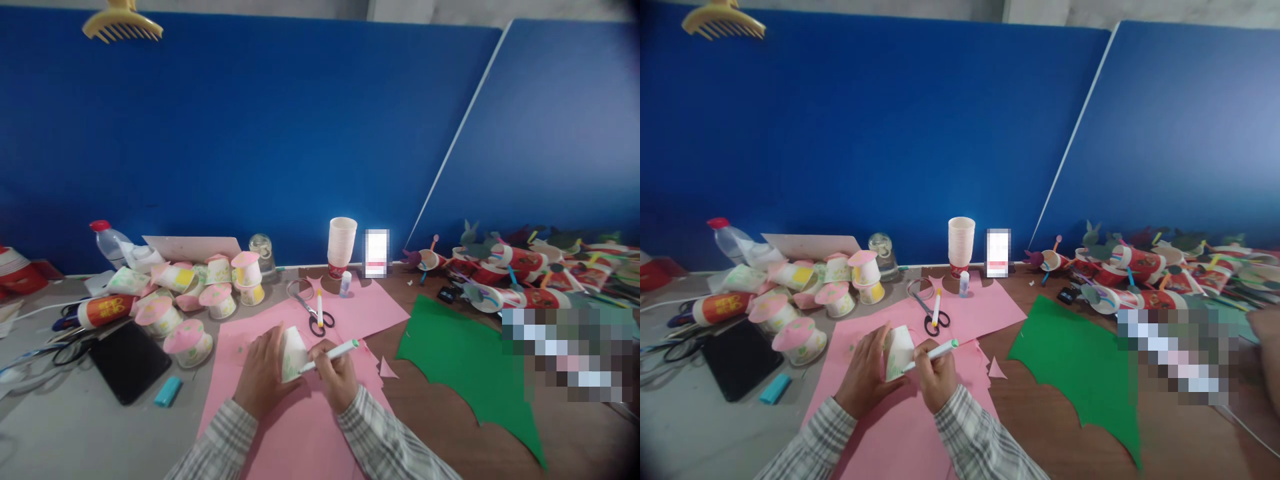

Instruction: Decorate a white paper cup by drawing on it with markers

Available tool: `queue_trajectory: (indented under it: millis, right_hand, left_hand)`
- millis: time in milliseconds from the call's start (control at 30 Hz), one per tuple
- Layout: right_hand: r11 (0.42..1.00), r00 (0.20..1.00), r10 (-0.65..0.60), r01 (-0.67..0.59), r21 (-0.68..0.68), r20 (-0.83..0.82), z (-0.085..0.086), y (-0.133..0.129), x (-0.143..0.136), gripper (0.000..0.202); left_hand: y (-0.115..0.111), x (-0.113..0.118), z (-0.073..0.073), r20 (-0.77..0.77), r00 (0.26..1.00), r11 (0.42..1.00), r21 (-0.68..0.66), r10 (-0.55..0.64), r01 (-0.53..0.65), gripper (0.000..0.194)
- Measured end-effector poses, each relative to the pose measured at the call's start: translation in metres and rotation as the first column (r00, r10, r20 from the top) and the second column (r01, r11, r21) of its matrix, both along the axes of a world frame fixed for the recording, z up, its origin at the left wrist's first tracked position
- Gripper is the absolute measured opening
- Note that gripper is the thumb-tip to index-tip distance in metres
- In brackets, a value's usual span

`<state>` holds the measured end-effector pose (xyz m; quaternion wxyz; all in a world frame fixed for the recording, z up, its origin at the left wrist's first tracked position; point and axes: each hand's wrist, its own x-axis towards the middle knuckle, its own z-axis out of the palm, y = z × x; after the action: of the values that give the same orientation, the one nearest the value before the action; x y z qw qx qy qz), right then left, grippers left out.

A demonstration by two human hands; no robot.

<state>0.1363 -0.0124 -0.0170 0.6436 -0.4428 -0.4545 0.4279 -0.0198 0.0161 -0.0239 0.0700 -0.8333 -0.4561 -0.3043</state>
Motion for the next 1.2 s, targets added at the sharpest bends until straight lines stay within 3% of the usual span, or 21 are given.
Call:
queue_trajectory:
  millis: [833,1200]
  right_hand:
    - [0.997,0.994,-0.038,0.031,-0.069,-0.099,0.0028,0.0048,0.0012,0.025]
    - [0.997,0.994,-0.066,0.063,-0.050,-0.083,0.0009,0.0050,0.0021,0.022]
  left_hand:
    - [-0.0003,0.0023,0.0030,0.018,1.000,1.000,0.013,0.020,-0.021,0.091]
    - [0.0001,0.0018,0.0016,0.063,0.998,0.998,-0.064,0.009,-0.004,0.088]
